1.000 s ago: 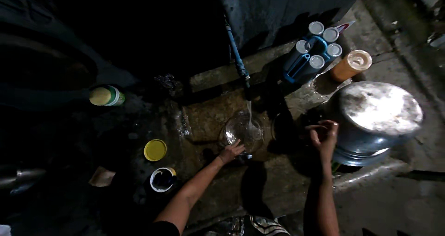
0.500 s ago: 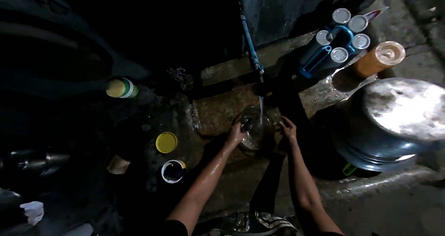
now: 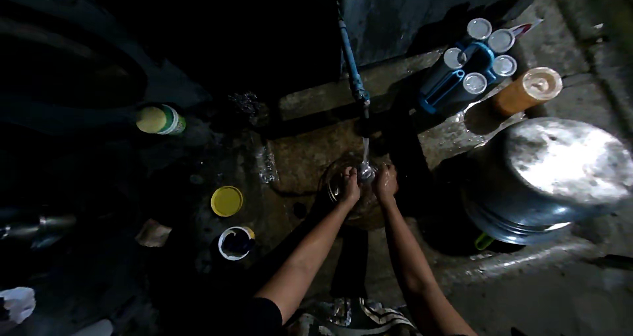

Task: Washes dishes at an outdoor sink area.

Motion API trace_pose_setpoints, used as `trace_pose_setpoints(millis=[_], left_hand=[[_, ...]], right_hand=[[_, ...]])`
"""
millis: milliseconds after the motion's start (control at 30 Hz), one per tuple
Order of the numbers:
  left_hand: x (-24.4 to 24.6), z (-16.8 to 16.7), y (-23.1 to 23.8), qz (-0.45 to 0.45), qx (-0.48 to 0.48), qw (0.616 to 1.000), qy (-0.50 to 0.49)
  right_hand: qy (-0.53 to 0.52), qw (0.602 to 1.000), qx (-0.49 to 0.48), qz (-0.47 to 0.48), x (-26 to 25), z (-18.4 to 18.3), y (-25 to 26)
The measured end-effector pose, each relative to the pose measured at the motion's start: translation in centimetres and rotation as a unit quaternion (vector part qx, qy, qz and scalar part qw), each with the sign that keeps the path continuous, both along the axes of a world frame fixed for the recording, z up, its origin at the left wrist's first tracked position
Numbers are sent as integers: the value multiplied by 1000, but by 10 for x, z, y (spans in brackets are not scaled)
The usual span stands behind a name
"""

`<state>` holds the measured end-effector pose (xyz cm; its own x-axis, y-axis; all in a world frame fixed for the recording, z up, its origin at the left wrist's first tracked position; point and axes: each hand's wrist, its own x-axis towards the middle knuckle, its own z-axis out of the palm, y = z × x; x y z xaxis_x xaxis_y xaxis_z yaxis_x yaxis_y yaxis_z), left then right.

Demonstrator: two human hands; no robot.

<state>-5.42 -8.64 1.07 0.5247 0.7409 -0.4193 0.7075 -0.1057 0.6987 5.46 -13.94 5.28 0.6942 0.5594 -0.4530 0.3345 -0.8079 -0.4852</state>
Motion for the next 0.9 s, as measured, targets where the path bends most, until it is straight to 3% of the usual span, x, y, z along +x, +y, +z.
trace_pose_setpoints(millis=[100, 200, 300, 333, 433, 667, 900], left_hand=[[-22, 21, 9, 94, -33, 993, -65], [-56, 58, 23, 65, -37, 996, 49], [-60, 31, 48, 5, 8, 996, 90], [-51, 20, 60, 12, 5, 998, 61], [-5, -14, 97, 114, -122, 980, -104], [30, -20, 139, 24, -124, 992, -21], [-7, -32, 138, 130, -191, 970, -70]], right_hand=[[197, 977, 61, 48, 7, 11, 33], [263, 958, 55, 101, 14, 42, 56], [266, 956, 78, 95, 21, 58, 67], [264, 957, 81, 83, 22, 64, 68], [252, 960, 90, 79, 25, 67, 71], [264, 954, 101, 100, 25, 60, 78], [235, 964, 84, 97, 29, 51, 85]])
